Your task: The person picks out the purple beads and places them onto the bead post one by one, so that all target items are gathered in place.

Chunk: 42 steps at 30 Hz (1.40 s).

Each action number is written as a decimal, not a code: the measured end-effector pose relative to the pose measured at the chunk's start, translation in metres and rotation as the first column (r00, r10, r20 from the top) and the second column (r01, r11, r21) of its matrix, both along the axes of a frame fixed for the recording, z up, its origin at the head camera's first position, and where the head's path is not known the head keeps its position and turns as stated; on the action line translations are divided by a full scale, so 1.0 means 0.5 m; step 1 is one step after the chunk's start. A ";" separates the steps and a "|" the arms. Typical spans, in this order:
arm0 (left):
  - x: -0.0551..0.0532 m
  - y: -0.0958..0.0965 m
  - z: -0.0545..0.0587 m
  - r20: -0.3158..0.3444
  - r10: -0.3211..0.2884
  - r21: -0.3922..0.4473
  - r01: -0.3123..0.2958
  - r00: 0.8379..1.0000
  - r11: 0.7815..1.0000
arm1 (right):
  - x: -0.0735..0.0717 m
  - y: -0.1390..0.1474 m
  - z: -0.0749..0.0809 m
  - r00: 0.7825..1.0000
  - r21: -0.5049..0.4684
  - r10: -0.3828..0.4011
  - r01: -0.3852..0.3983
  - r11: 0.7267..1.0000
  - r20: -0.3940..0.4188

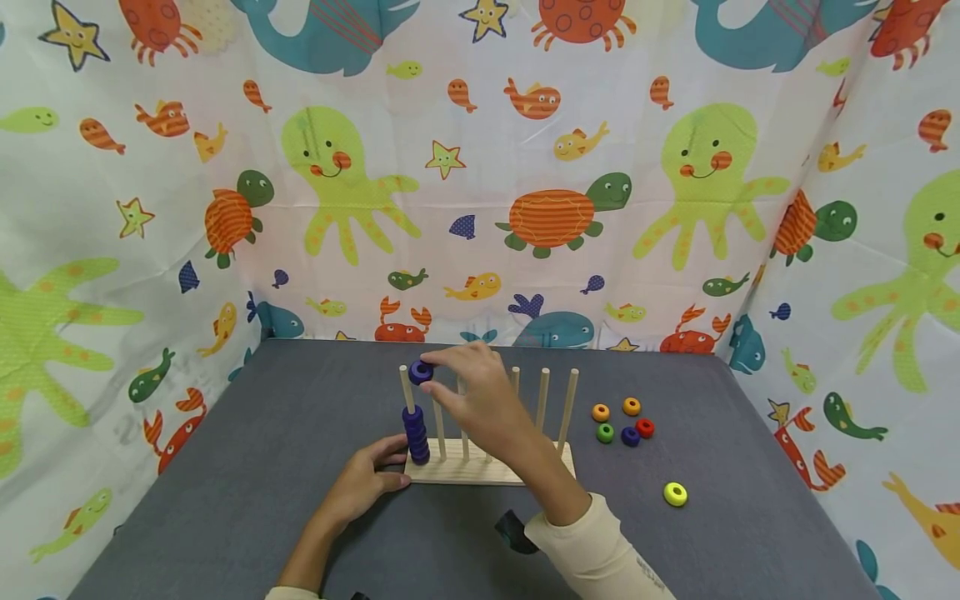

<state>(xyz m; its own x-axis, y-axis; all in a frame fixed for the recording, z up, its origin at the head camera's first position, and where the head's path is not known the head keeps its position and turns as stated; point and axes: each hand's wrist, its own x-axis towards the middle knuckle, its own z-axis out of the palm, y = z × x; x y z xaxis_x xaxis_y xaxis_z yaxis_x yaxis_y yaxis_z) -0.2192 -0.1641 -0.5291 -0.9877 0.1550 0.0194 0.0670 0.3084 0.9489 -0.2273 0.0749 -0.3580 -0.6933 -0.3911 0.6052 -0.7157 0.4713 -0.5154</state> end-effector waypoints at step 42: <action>-0.004 -0.002 -0.006 -0.003 -0.014 0.012 0.014 1.000 1.000 | -0.020 -0.053 -0.003 0.997 0.038 -0.013 0.010 0.999 0.079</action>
<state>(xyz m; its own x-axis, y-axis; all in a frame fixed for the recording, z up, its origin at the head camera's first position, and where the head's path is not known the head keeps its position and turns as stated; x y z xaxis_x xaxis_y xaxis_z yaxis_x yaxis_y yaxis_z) -0.2212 -0.1653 -0.5319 -0.9854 0.1687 0.0242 0.0741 0.2960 0.9523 -0.2374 0.0485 -0.3595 -0.7428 -0.4045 0.5335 -0.6681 0.4994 -0.5516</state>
